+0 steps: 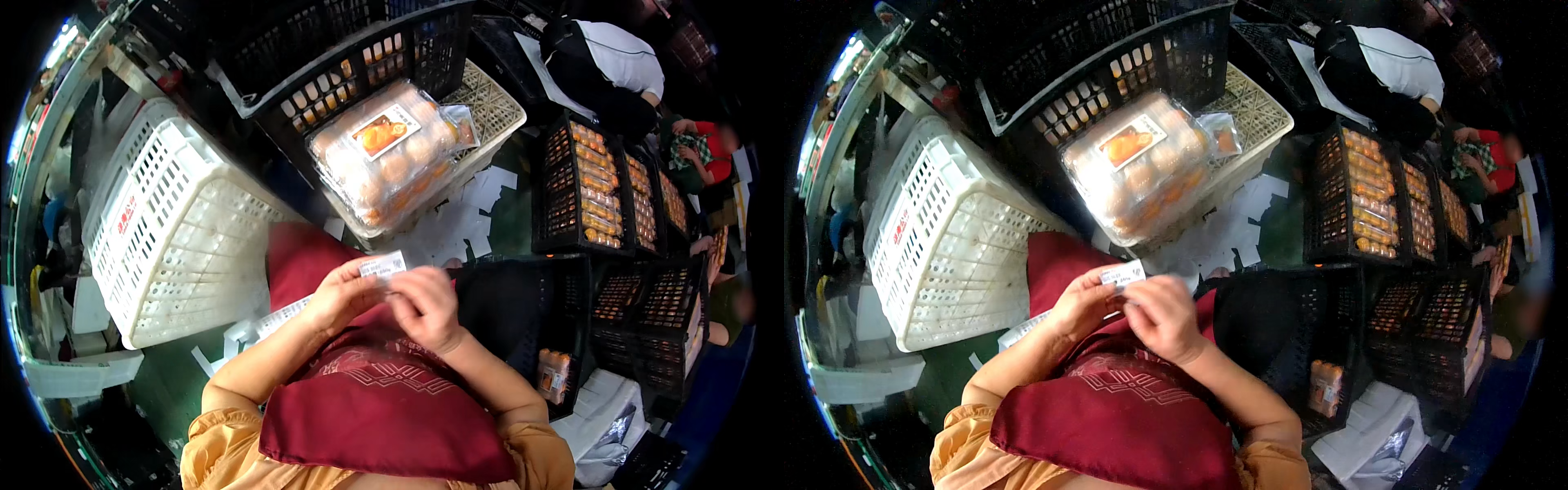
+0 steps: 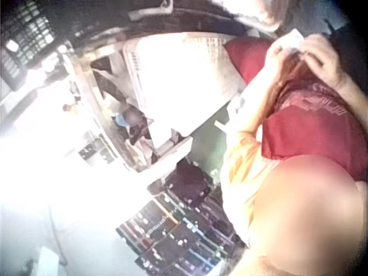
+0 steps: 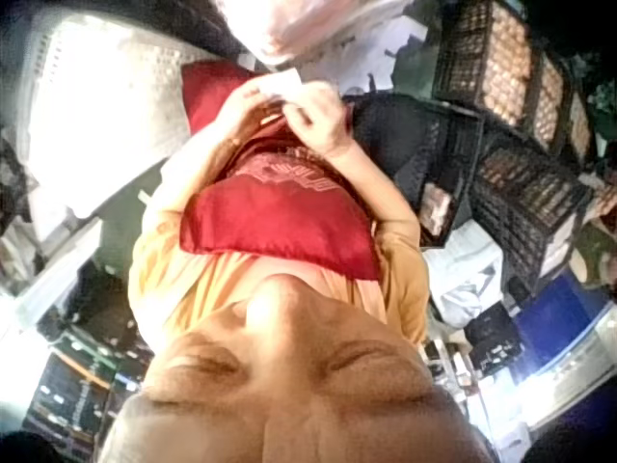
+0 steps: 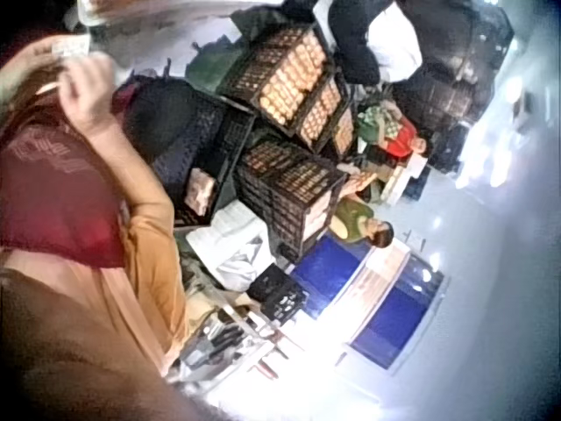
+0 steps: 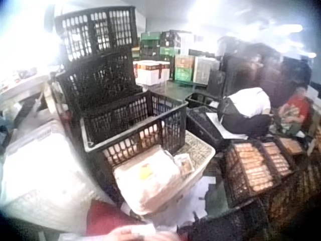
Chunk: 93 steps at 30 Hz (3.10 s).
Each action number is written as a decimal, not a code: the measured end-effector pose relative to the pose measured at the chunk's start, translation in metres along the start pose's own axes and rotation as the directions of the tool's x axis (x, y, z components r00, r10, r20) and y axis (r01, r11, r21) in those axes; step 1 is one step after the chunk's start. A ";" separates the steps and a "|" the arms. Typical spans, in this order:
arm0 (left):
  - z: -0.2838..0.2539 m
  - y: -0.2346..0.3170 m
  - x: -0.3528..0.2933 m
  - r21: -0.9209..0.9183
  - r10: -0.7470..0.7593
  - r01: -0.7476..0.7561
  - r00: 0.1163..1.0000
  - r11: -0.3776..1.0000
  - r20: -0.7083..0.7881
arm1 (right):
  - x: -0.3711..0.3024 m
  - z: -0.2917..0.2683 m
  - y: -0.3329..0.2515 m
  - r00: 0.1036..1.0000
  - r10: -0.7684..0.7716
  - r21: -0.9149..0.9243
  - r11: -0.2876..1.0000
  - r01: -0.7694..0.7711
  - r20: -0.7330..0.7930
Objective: The person applies product labels to plastic containers filled with fruit and places the containers into a black plastic crate.
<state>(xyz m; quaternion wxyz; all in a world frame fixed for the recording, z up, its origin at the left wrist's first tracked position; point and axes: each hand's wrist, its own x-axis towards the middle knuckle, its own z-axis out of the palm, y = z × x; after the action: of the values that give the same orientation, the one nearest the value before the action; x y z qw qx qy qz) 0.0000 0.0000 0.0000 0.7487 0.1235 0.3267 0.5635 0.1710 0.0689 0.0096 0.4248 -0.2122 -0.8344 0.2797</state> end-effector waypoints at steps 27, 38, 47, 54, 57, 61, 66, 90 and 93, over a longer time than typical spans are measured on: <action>-0.013 0.036 0.043 0.582 0.176 -0.158 0.984 0.798 0.025 | 0.113 -0.044 0.114 0.636 0.723 0.367 0.534 -0.762 0.269; 0.014 0.088 0.087 0.787 0.564 -0.493 0.554 -0.370 0.612 | 0.158 -0.024 0.136 0.661 0.691 0.279 0.600 -0.750 0.291; 0.011 0.074 0.118 0.744 0.465 -0.274 0.636 -0.610 0.615 | 0.151 -0.011 0.127 0.850 0.524 -0.193 0.840 -0.507 0.050; 0.021 0.089 0.120 0.764 0.350 -0.296 0.755 -0.573 0.555 | 0.134 -0.013 0.136 0.927 0.324 -0.390 0.841 -0.375 -0.190; 0.027 0.095 0.139 0.646 0.182 -0.308 0.797 -0.698 0.576 | 0.105 -0.002 0.137 0.760 0.522 0.206 0.852 -0.481 -0.387; 0.027 0.123 0.163 0.680 -0.025 -0.521 0.802 -0.516 0.596 | 0.063 0.013 0.122 0.487 0.867 0.800 0.216 -0.560 0.107; 0.018 0.149 0.186 0.875 0.426 -0.026 0.866 -0.484 0.261 | 0.071 0.039 0.112 0.524 0.768 0.849 -0.047 -0.526 0.367; 0.130 0.064 0.132 0.860 0.183 -0.492 0.865 0.133 0.466 | -0.168 -0.226 0.057 0.227 0.913 0.831 0.404 -0.382 -0.340; 0.102 0.054 0.141 0.942 0.102 -0.299 0.953 0.153 0.286 | -0.274 -0.253 0.072 0.066 0.859 0.714 0.463 -0.525 -0.508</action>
<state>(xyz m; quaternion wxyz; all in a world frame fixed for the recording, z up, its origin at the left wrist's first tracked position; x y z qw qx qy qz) 0.0447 0.1668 0.0579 0.4375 0.6570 0.5315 0.3072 0.5395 0.0333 -0.0765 0.6009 -0.6173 -0.2359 0.4496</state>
